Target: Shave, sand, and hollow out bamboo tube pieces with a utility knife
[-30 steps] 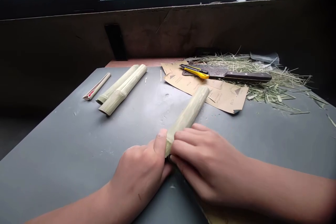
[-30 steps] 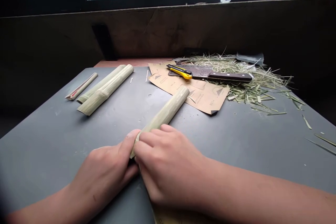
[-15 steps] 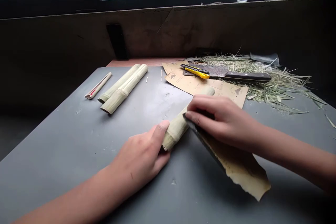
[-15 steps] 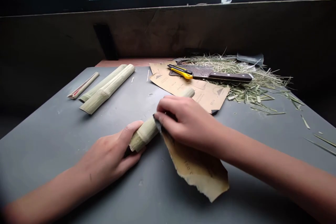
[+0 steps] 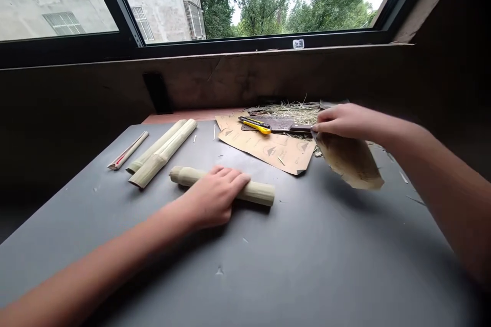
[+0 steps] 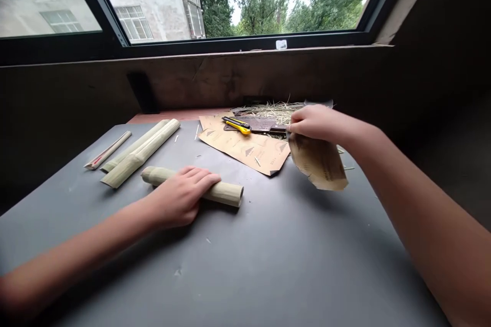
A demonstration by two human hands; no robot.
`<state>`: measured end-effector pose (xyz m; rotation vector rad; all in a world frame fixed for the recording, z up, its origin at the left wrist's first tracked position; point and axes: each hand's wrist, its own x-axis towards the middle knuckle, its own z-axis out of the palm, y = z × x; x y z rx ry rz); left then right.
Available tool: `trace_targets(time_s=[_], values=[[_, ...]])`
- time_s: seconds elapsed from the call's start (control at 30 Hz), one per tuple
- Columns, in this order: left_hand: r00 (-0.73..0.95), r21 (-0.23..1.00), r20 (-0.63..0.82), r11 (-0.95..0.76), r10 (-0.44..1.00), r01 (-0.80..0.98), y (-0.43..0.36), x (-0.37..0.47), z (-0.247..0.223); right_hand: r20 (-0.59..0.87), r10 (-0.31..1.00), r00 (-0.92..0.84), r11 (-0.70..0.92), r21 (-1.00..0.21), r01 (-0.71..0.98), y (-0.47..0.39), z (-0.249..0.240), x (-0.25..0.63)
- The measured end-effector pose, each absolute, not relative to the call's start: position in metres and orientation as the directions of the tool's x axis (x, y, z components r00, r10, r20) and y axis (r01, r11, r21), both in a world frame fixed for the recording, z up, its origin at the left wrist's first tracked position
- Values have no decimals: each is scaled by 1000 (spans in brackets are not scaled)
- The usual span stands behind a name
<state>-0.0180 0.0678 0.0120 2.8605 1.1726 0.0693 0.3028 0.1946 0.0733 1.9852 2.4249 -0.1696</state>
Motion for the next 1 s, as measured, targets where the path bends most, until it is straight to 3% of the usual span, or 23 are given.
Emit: trace_targets(time_s=[0.13, 0.27, 0.37, 0.43, 0.53, 0.6, 0.73, 0.8, 0.87, 1.0], values=[[865, 110, -36, -858, 501, 502, 65, 26, 24, -170, 944, -281, 281, -24, 959, 201, 49, 297], [945, 315, -56, -893, 321, 322, 39, 30, 41, -103, 939, -328, 335, 55, 941, 191, 44, 266], [932, 498, -70, -797, 357, 343, 17, 14, 50, -105, 946, -305, 315, 88, 945, 182, 49, 251], [886, 529, -54, -739, 461, 417, 9, 0, 51, -132, 955, -264, 278, 100, 955, 177, 51, 252], [696, 440, 46, -640, 716, 630, 7, -15, 43, -163, 967, -195, 214, 109, 971, 176, 50, 264], [487, 355, 78, -481, 870, 802, 11, -19, 36, -181, 968, -175, 195, 101, 976, 179, 46, 274], [222, 280, -88, -190, 971, 941, 24, -20, 33, -178, 961, -211, 222, 43, 974, 184, 35, 289], [224, 278, -189, -167, 956, 946, 28, -19, 37, -156, 951, -266, 269, 1, 963, 180, 32, 292], [313, 281, -220, -247, 924, 927, 27, -18, 39, -126, 929, -349, 347, -39, 937, 171, 31, 291], [529, 142, -62, -517, 846, 844, 18, -15, 27, -78, 861, -503, 497, -90, 863, 149, 26, 280]])
